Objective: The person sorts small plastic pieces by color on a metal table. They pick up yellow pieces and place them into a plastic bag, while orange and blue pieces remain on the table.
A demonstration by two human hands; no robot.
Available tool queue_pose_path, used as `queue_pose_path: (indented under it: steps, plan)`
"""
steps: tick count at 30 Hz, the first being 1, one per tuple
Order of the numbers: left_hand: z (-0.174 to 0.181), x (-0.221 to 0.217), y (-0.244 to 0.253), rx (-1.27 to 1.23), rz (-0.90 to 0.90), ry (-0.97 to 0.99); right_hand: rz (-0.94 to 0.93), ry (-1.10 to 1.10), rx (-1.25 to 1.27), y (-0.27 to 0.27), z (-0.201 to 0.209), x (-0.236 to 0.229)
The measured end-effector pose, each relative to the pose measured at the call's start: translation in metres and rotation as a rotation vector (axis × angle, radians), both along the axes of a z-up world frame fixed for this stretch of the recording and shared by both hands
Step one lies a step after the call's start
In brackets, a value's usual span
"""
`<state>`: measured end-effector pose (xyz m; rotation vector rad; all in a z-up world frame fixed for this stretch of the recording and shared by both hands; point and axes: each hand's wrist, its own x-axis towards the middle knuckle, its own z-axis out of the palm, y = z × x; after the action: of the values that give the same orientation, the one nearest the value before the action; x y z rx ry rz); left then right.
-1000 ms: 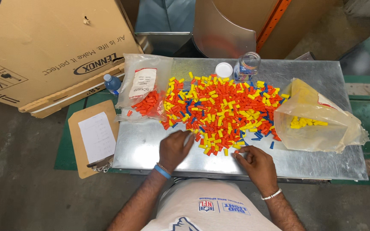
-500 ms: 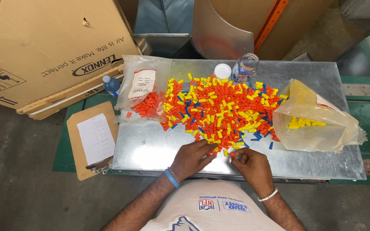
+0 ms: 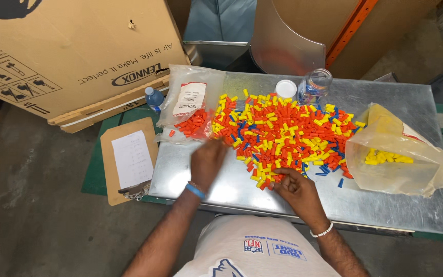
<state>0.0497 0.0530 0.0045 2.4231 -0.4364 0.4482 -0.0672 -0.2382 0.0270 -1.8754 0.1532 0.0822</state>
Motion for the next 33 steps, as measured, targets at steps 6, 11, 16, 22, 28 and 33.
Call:
queue_pose_path:
  steps: [6, 11, 16, 22, 28, 33]
  plan:
    - [-0.001, 0.068, 0.02, 0.28, 0.378, 0.026, -0.004, -0.047, -0.064, -0.004, -0.001, -0.002]
    - [-0.005, 0.07, 0.018, 0.28, 0.444, 0.065, -0.045, -0.064, -0.082, -0.009, 0.005, -0.007]
    - [-0.003, 0.056, 0.021, 0.241, 0.445, 0.115, -0.068, -0.054, -0.119, -0.019, 0.001, -0.014]
    - [0.006, 0.016, 0.002, 0.015, 0.22, 0.119, -0.111, -0.009, -0.177, -0.021, 0.007, -0.022]
    - [-0.008, -0.045, -0.032, 0.155, -0.413, 0.235, -0.026, -0.027, -0.237, -0.01, 0.014, -0.026]
    - [0.024, -0.068, -0.048, 0.19, -0.647, 0.309, 0.02, -0.011, -0.24, -0.004, 0.014, -0.027]
